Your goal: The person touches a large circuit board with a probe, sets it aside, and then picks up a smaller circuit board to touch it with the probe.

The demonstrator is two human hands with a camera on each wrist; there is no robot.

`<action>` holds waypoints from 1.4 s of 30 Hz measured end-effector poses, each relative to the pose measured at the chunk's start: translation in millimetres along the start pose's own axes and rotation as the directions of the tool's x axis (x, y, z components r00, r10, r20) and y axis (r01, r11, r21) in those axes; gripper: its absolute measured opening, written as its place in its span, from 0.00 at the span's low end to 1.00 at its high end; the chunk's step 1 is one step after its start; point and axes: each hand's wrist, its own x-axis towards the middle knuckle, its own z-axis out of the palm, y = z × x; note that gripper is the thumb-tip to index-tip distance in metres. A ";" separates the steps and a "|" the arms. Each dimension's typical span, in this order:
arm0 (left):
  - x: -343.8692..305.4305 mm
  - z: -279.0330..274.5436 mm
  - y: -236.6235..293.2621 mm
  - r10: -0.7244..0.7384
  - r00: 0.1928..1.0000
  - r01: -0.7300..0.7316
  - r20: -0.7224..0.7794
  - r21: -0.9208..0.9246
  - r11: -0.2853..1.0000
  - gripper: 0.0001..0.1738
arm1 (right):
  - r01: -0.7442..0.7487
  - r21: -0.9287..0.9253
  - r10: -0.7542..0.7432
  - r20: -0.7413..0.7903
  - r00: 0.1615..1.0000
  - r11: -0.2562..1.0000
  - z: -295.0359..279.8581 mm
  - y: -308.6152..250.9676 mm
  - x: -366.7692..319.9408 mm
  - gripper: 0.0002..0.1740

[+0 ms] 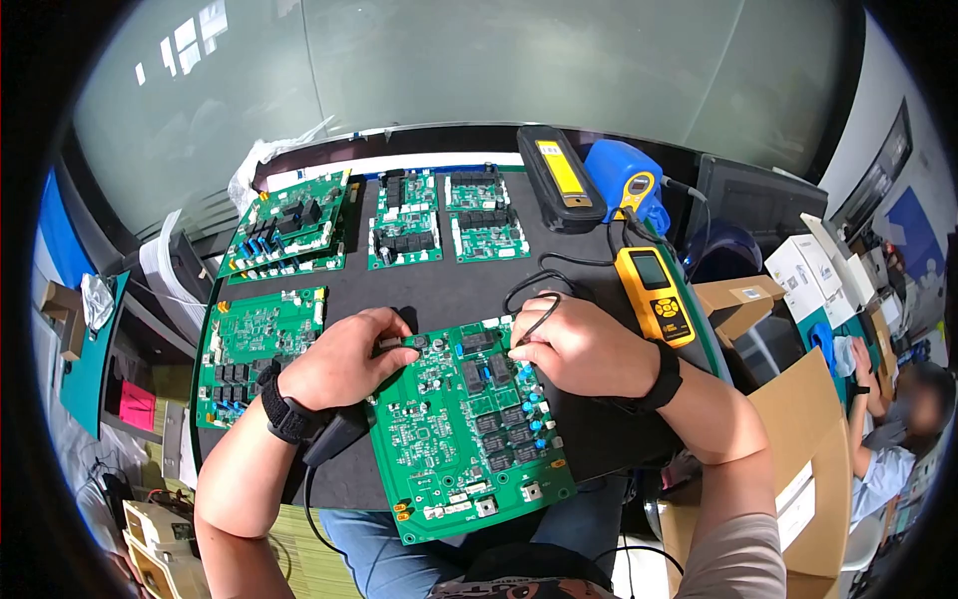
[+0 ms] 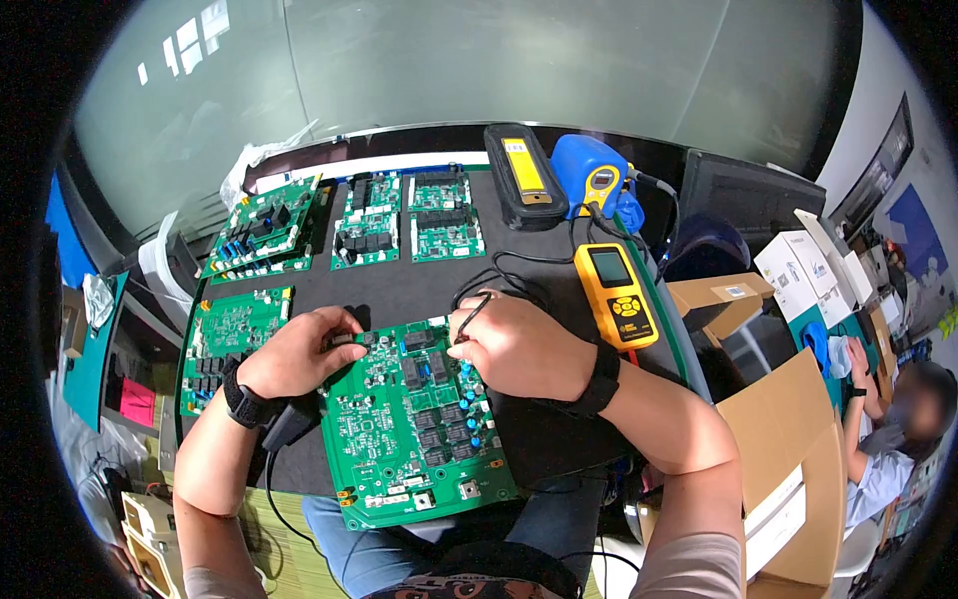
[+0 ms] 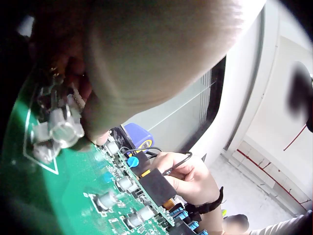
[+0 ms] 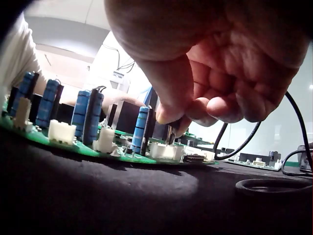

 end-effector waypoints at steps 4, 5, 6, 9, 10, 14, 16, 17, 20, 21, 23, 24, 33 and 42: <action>0.2 -3.0 9.2 -0.057 0.998 0.057 0.017 -0.001 0.998 0.16 | -0.011 -0.023 0.012 0.020 1.000 1.000 -1.5 -1.1 0.1 0.05; 0.3 -3.4 10.1 -0.058 0.998 0.058 0.016 -0.001 0.998 0.16 | -0.011 -0.035 0.012 0.031 0.999 0.999 -1.4 -0.8 0.1 0.05; 0.2 -3.6 10.8 -0.054 0.998 0.054 0.014 0.005 0.999 0.16 | -0.009 -0.035 0.010 0.033 0.999 0.999 -1.6 -1.3 0.1 0.05; -0.2 -3.2 10.1 -0.042 0.999 0.042 0.007 0.001 0.999 0.16 | -0.070 -0.008 0.070 0.051 0.996 0.998 -3.4 -3.7 0.6 0.06; -0.1 -2.8 9.1 -0.034 0.999 0.034 0.002 -0.008 0.999 0.16 | -0.111 0.018 0.110 0.076 0.991 0.994 -4.3 -4.4 1.4 0.06; -0.6 -1.1 4.5 -0.002 1.000 0.002 -0.008 0.002 1.000 0.14 | -0.145 0.034 0.141 0.100 0.985 0.989 -4.2 -4.5 1.4 0.06; -0.6 -1.5 5.9 0.001 1.000 -0.001 -0.009 0.013 1.000 0.15 | -0.134 0.036 0.130 0.095 0.987 0.990 -4.4 -4.1 1.1 0.06; -0.4 -1.6 5.8 0.001 1.000 -0.001 -0.009 0.013 1.000 0.15 | -0.124 0.038 0.121 0.089 0.989 0.991 -4.3 -3.8 1.0 0.06; -0.2 -1.4 5.3 0.007 1.000 -0.007 -0.007 0.020 1.000 0.15 | -0.123 0.048 0.119 0.086 0.989 0.991 -3.8 -3.2 0.7 0.07; -0.1 -1.2 4.9 0.005 1.000 -0.005 -0.006 0.013 1.000 0.15 | -0.123 0.048 0.118 0.086 0.989 0.991 -3.8 -3.3 0.6 0.07; 0.1 -0.9 4.6 0.003 1.000 -0.003 -0.005 0.006 1.000 0.15 | -0.131 0.044 0.127 0.088 0.988 0.990 -3.8 -3.5 0.3 0.06; 0.1 -0.9 4.5 0.002 1.000 -0.002 -0.004 0.002 1.000 0.15 | -0.131 0.044 0.127 0.088 0.988 0.990 -3.7 -3.4 0.2 0.06; -0.1 -0.3 4.7 0.005 1.000 -0.005 -0.009 0.008 1.000 0.15 | -0.110 0.031 0.108 0.079 0.991 0.993 -3.2 -2.4 -0.5 0.07; 1.3 0.7 2.9 0.021 1.000 -0.021 -0.004 0.008 1.000 0.14 | -0.128 0.042 0.124 0.087 0.988 0.991 -4.0 -3.6 -0.2 0.07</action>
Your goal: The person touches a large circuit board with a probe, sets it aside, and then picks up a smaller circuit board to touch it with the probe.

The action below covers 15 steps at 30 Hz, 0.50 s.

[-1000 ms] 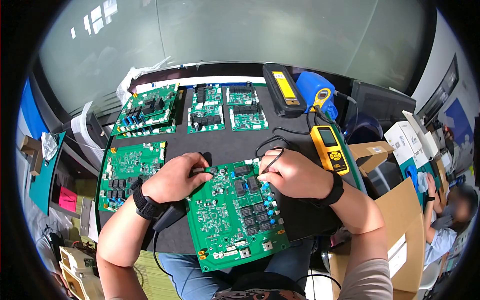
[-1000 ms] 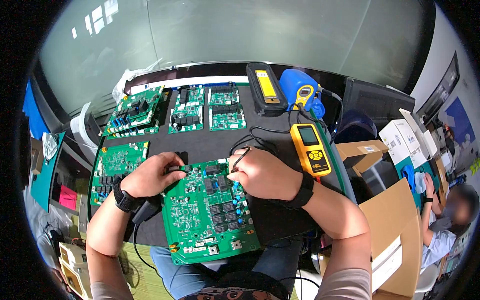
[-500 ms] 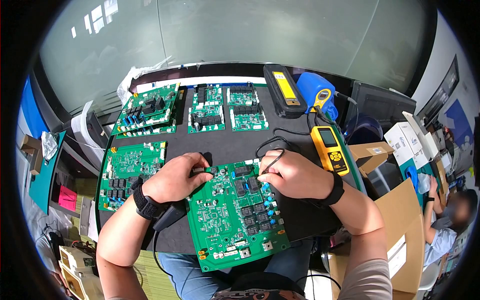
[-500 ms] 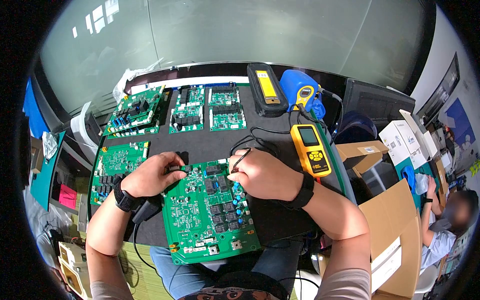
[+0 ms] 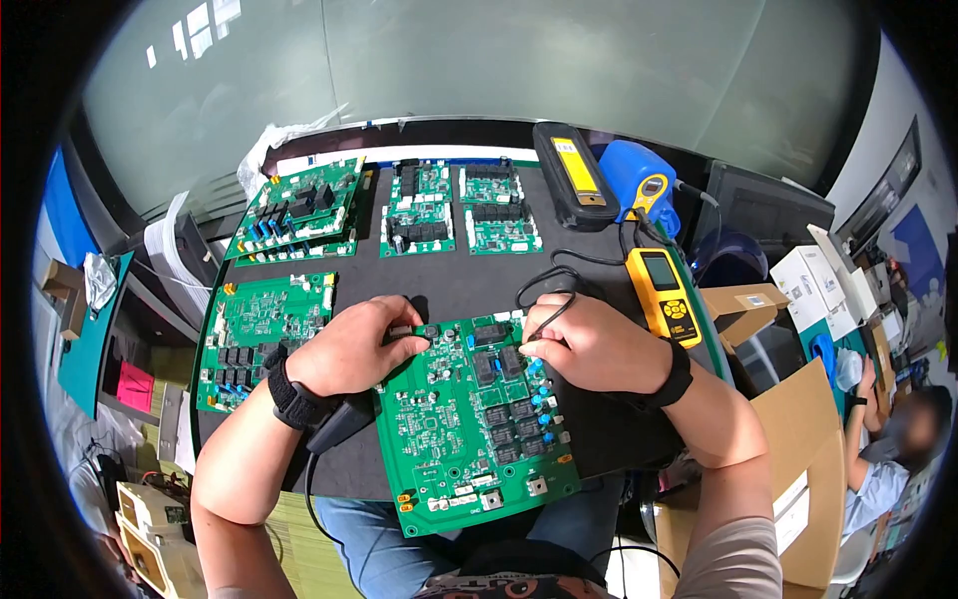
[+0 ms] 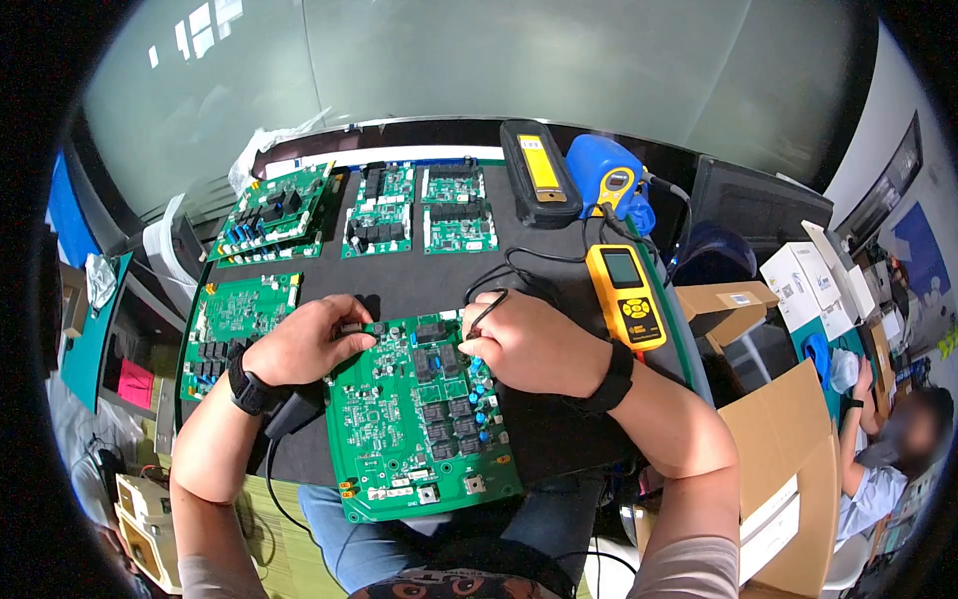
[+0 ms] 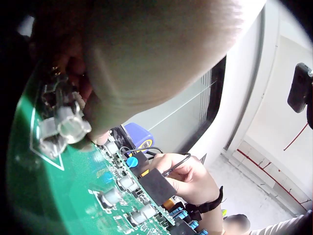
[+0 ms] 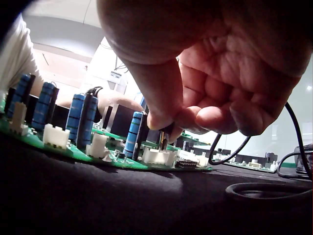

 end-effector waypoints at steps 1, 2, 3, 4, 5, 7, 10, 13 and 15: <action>-0.2 0.6 -1.8 0.011 1.000 -0.011 -0.004 -0.014 1.000 0.14 | 0.033 -0.013 -0.033 -0.009 0.999 0.999 0.0 1.2 0.2 0.06; -0.6 -0.6 0.8 0.003 1.000 -0.003 -0.002 0.008 1.000 0.14 | 0.066 -0.025 -0.066 -0.015 0.998 0.997 0.2 2.4 0.4 0.06; 0.1 -0.5 0.3 -0.008 1.000 0.008 -0.003 0.004 1.000 0.14 | 0.068 -0.017 -0.068 -0.007 0.998 0.998 0.3 3.6 0.8 0.06; 0.2 0.2 -1.4 0.004 1.000 -0.004 -0.005 -0.005 1.000 0.14 | 0.077 -0.027 -0.077 -0.010 0.997 0.997 0.7 5.0 0.9 0.06; 0.2 0.6 -2.5 0.017 1.000 -0.018 -0.009 -0.014 1.000 0.14 | 0.085 -0.037 -0.086 -0.012 0.996 0.996 1.4 6.4 1.2 0.05; -0.4 0.0 -0.9 0.005 1.000 -0.005 -0.013 -0.007 1.000 0.14 | 0.130 -0.035 -0.131 -0.022 0.991 0.991 2.4 6.8 1.2 0.05; -0.2 -1.0 0.1 0.001 1.000 -0.001 -0.010 0.019 1.000 0.13 | 0.035 0.002 -0.035 -0.018 0.999 0.999 0.5 2.0 0.8 0.05; 0.6 -1.9 0.4 -0.014 1.000 0.013 -0.003 -0.045 0.999 0.15 | -0.013 0.020 0.013 -0.006 1.000 1.000 0.3 0.2 0.7 0.06; 0.1 -2.7 2.2 -0.021 1.000 0.020 -0.001 -0.045 0.999 0.16 | -0.008 0.003 0.008 -0.001 1.000 1.000 0.1 -0.8 1.0 0.06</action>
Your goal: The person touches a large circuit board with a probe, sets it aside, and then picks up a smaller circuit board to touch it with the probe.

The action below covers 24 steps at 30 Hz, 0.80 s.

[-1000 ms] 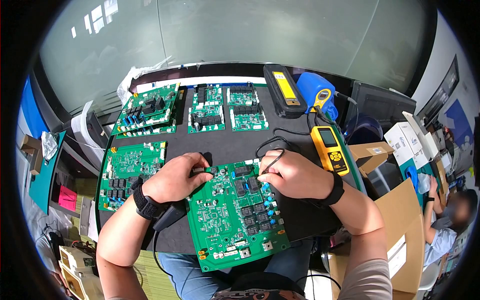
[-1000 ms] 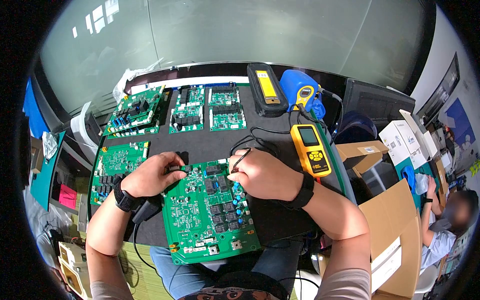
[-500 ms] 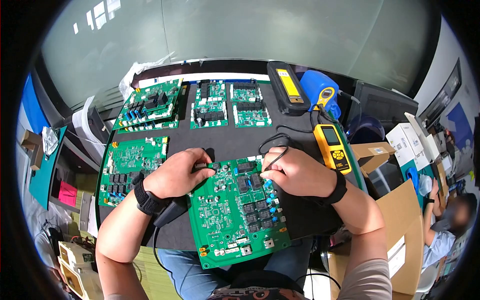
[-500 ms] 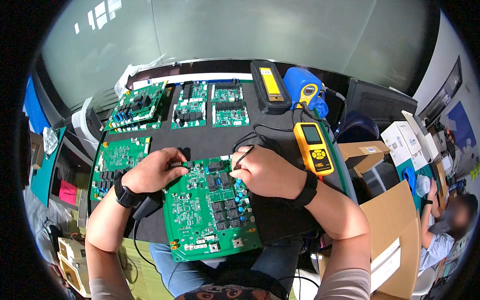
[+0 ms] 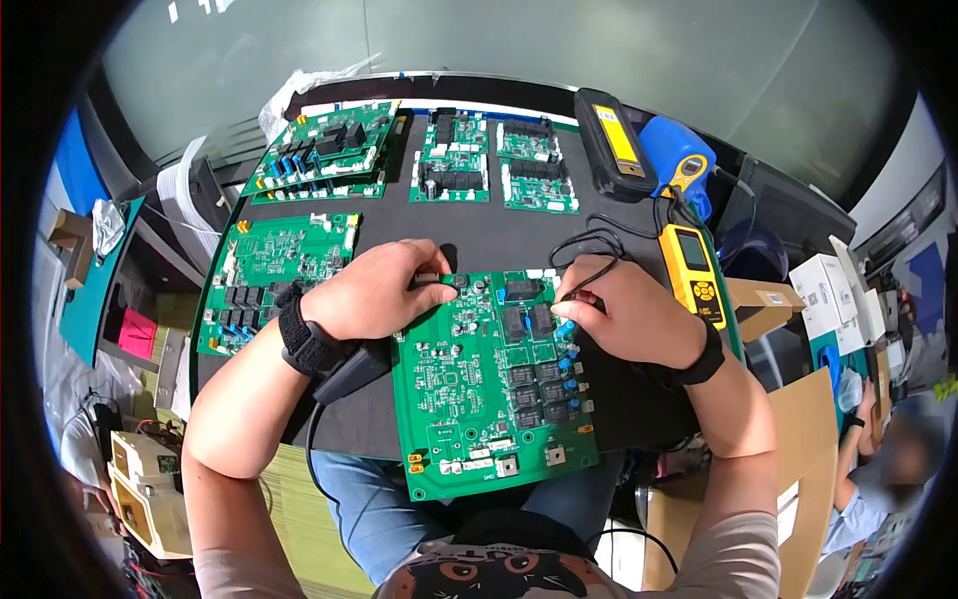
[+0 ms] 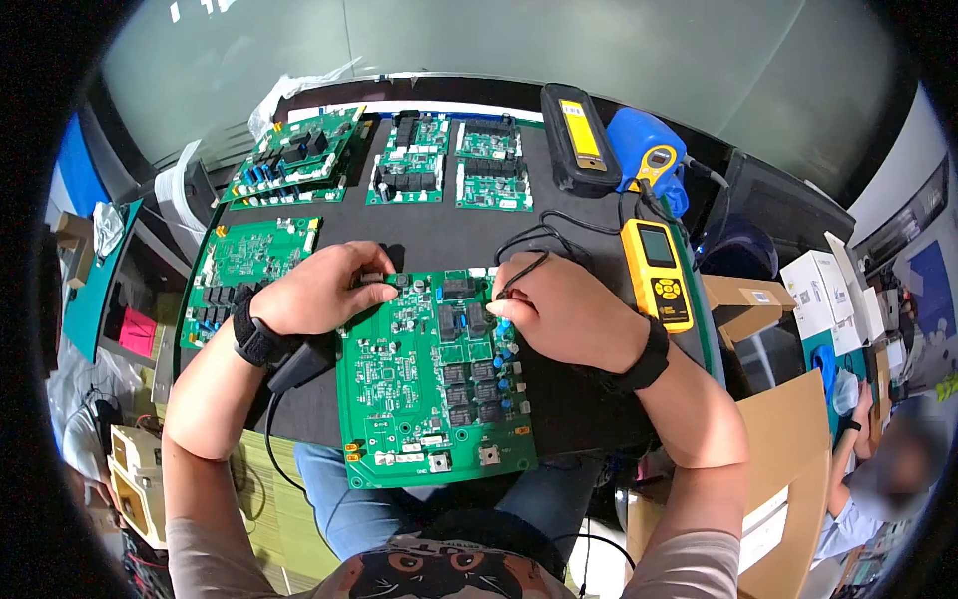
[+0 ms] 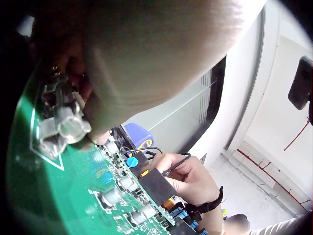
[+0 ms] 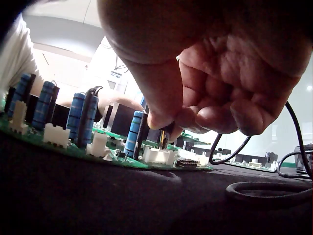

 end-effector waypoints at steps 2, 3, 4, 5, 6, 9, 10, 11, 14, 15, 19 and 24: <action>-0.1 -0.1 0.8 -0.007 1.000 0.007 0.011 -0.001 1.000 0.16 | -0.027 0.000 0.027 0.015 1.000 1.000 -1.0 -1.3 -0.3 0.08; 0.0 0.0 0.7 -0.009 1.000 0.009 0.009 -0.003 1.000 0.16 | -0.026 -0.001 0.026 0.018 1.000 1.000 -0.9 -1.5 -0.3 0.08; 0.1 0.1 0.5 -0.010 1.000 0.010 0.010 -0.001 1.000 0.16 | -0.031 0.004 0.031 0.017 0.999 1.000 -0.6 -1.6 -0.2 0.08; 0.1 0.3 0.4 -0.012 1.000 0.012 0.010 0.002 1.000 0.16 | -0.036 0.008 0.036 0.016 0.999 0.999 -0.7 -1.8 -0.1 0.08; 0.1 0.6 -0.1 -0.012 1.000 0.012 0.007 0.001 1.000 0.16 | -0.034 0.007 0.034 0.018 0.999 0.999 -1.0 -2.4 0.2 0.08; -0.1 2.0 -1.7 0.011 1.000 -0.011 0.001 0.026 1.000 0.13 | -0.055 0.002 0.055 0.029 0.998 0.999 -1.1 -3.6 0.6 0.08; -0.1 2.4 -1.6 0.011 1.000 -0.011 -0.002 0.028 1.000 0.13 | -0.044 0.000 0.044 0.023 0.999 0.999 -0.8 -3.3 0.5 0.08; -0.1 2.5 -2.0 0.012 1.000 -0.012 -0.006 0.030 0.999 0.13 | -0.033 -0.002 0.033 0.017 0.999 0.999 -0.8 -3.3 0.7 0.07; 0.3 4.2 -6.4 0.053 0.998 -0.052 -0.022 0.026 0.998 0.13 | -0.045 0.005 0.045 0.031 0.999 0.999 -2.1 -6.1 1.9 0.07; 0.7 3.6 -5.9 0.052 0.998 -0.051 -0.026 0.024 0.998 0.13 | -0.043 0.002 0.043 0.035 0.998 0.999 -2.4 -6.9 2.1 0.07; 1.6 3.1 -3.3 -0.003 1.000 0.003 -0.019 0.018 1.000 0.13 | -0.056 0.010 0.056 0.033 0.998 0.998 -3.7 -8.4 3.5 0.06; 3.2 3.4 -5.9 -0.001 1.000 0.001 -0.028 -0.014 1.000 0.15 | -0.045 -0.088 0.051 0.076 0.996 0.995 -11.0 -6.5 6.2 0.06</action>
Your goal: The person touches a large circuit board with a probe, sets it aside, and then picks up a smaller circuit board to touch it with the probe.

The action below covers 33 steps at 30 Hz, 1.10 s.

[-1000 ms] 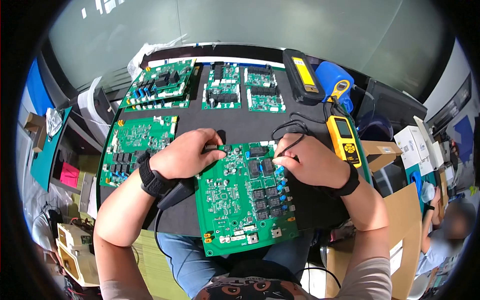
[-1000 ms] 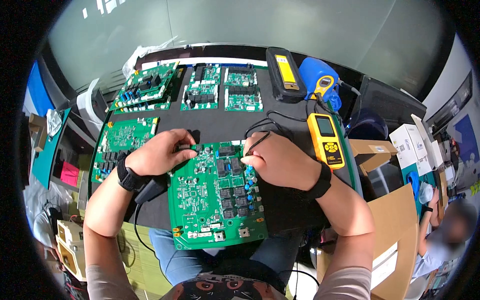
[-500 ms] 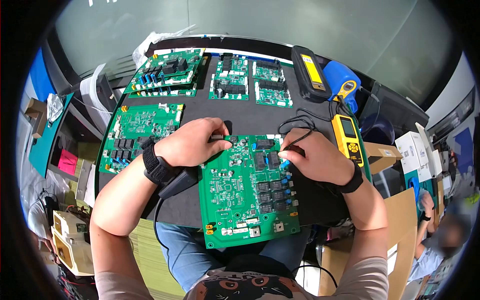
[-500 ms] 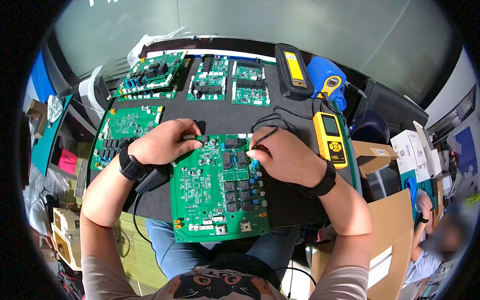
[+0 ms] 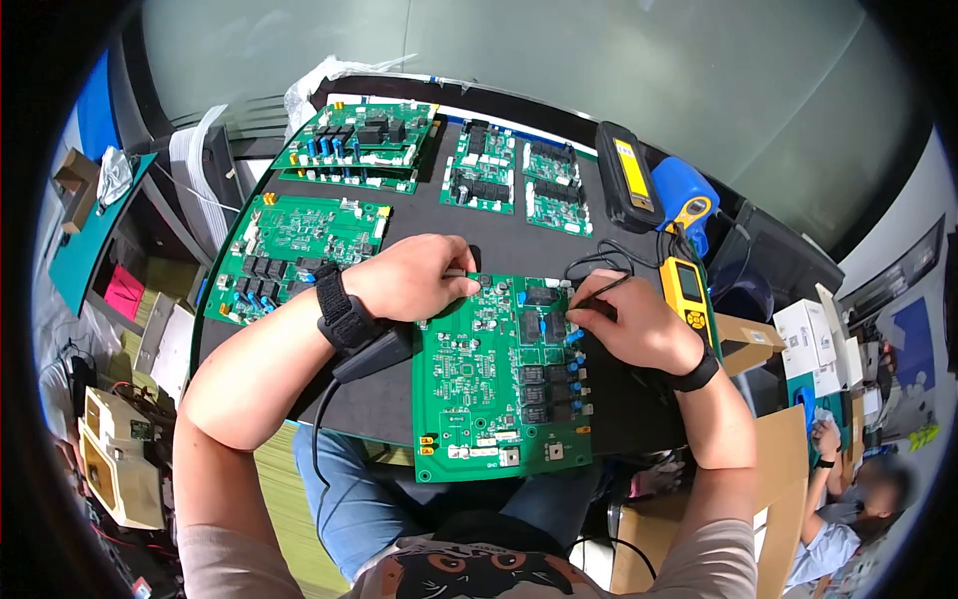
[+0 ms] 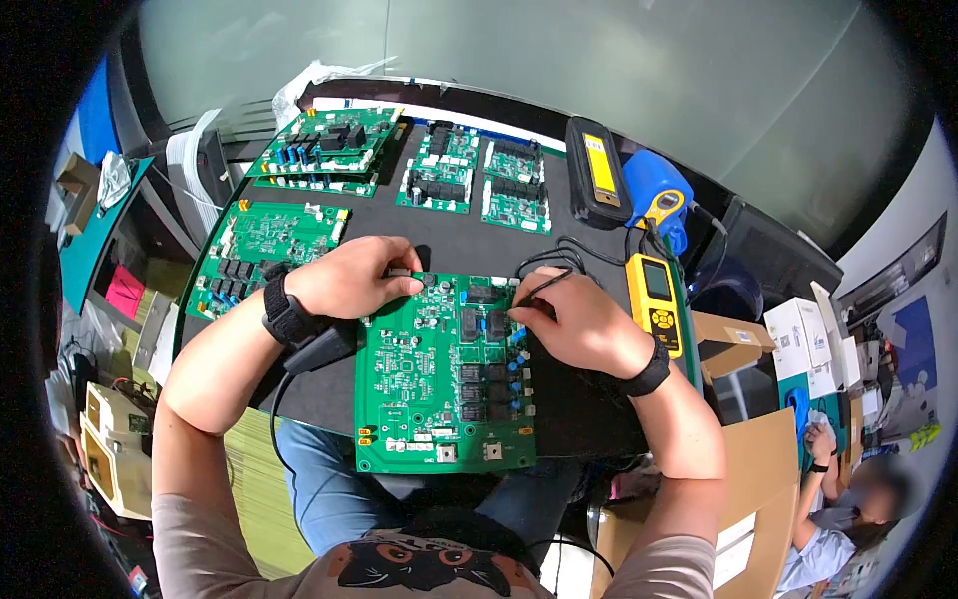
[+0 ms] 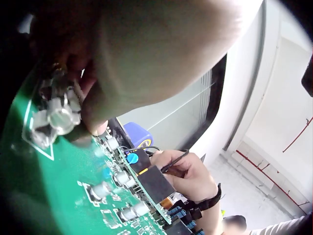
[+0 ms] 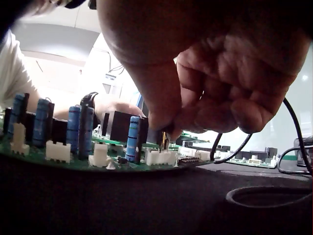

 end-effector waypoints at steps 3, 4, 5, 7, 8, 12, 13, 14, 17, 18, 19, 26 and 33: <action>1.4 -0.7 -1.8 -0.006 0.999 0.005 -0.039 -0.033 0.999 0.13 | -0.026 0.019 0.027 -0.016 1.000 0.999 -4.5 -9.5 0.7 0.05; 2.3 -0.6 -3.7 -0.004 0.999 0.002 -0.040 -0.035 0.999 0.13 | -0.031 0.016 0.031 -0.022 0.999 0.999 -6.3 -13.0 1.0 0.05; 3.8 -0.5 -6.4 -0.006 0.996 0.006 -0.091 0.000 1.000 0.13 | -0.032 0.013 0.032 -0.022 0.999 0.999 -7.7 -17.6 1.3 0.05; 6.7 -1.7 -11.2 -0.010 0.989 0.014 -0.145 0.028 0.999 0.14 | -0.033 0.041 0.039 -0.148 0.988 0.999 -8.8 -26.8 2.5 0.05; 7.4 -2.1 -11.8 -0.008 0.989 0.012 -0.145 0.028 1.000 0.14 | -0.033 0.038 0.039 -0.149 0.988 0.999 -8.8 -28.9 3.8 0.05; 7.1 -3.4 -9.6 -0.040 0.986 0.038 -0.162 -0.017 0.999 0.14 | 0.058 -0.019 -0.061 -0.255 0.965 0.998 -10.3 -41.6 11.3 0.05; 7.6 -4.0 -8.8 -0.051 0.984 0.046 -0.172 -0.033 0.998 0.13 | 0.097 0.012 -0.090 -0.288 0.953 0.995 -8.8 -48.0 14.5 0.05; 8.8 -5.1 -9.1 -0.044 0.984 0.039 -0.172 -0.030 0.999 0.13 | 0.138 0.041 -0.118 -0.322 0.939 0.990 -6.2 -53.2 17.9 0.05; 12.7 -7.4 -15.5 -0.106 0.964 0.091 -0.244 -0.070 0.993 0.13 | 0.206 0.102 -0.164 -0.320 0.933 0.973 5.1 -64.1 28.9 0.06; 13.5 -6.3 -18.9 -0.104 0.964 0.090 -0.246 -0.065 0.994 0.13 | 0.216 0.125 -0.169 -0.309 0.936 0.968 9.0 -69.7 31.5 0.06; 14.0 -4.6 -22.5 -0.099 0.958 0.082 -0.270 -0.074 0.994 0.13 | 0.210 0.208 -0.149 -0.277 0.949 0.955 14.2 -70.5 33.9 0.06; 13.8 -4.1 -22.4 -0.083 0.959 0.065 -0.270 -0.076 0.995 0.13 | 0.149 0.308 -0.109 -0.145 0.983 0.940 31.7 -55.0 34.0 0.06; 12.2 -3.8 -13.9 -0.179 0.952 0.134 -0.246 -0.188 0.973 0.14 | 0.092 0.335 -0.060 -0.103 0.993 0.938 25.7 -65.2 29.8 0.07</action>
